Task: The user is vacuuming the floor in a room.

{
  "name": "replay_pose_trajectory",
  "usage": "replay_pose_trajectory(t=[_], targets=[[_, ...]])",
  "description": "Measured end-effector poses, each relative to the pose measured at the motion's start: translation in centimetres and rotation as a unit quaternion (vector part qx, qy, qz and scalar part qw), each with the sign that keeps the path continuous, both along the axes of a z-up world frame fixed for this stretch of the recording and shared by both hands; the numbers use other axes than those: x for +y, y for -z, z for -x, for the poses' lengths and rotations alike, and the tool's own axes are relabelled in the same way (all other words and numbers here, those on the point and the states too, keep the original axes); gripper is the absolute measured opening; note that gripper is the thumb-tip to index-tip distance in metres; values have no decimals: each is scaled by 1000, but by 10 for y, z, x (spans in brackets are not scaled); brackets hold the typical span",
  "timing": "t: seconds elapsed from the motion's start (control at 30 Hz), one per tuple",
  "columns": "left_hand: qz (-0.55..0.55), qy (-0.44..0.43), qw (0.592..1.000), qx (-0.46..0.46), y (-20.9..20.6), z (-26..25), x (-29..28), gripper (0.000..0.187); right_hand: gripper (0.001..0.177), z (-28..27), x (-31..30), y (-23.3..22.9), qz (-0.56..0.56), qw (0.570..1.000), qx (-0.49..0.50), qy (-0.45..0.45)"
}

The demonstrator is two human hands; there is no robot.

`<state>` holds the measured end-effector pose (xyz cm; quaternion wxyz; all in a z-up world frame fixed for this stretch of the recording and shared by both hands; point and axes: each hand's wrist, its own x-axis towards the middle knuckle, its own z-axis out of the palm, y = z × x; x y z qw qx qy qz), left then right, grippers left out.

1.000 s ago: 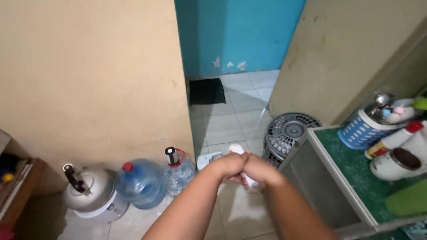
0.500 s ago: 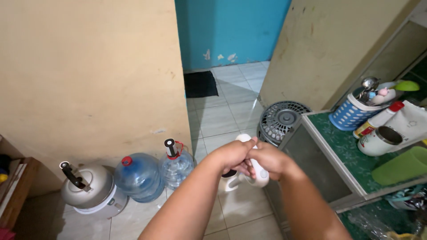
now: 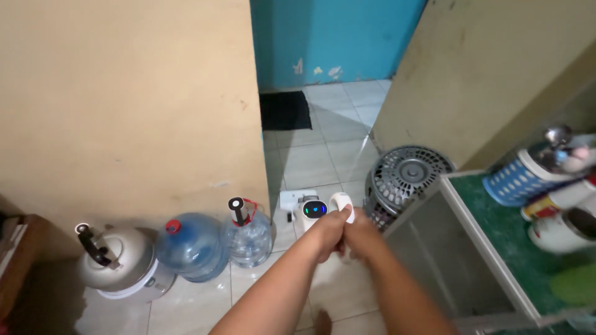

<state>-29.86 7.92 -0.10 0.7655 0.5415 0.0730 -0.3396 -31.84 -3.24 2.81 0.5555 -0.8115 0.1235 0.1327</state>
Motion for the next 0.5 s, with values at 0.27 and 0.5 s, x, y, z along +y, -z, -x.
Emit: replay_pose_trajectory(t=[0.27, 0.5], targets=[[3, -114, 993, -13, 63, -89, -25, 44, 41, -120, -23, 86, 52, 997, -38, -38], [35, -200, 978, -53, 119, -143, -50, 47, 36, -186, -29, 83, 115, 985, 25, -123]])
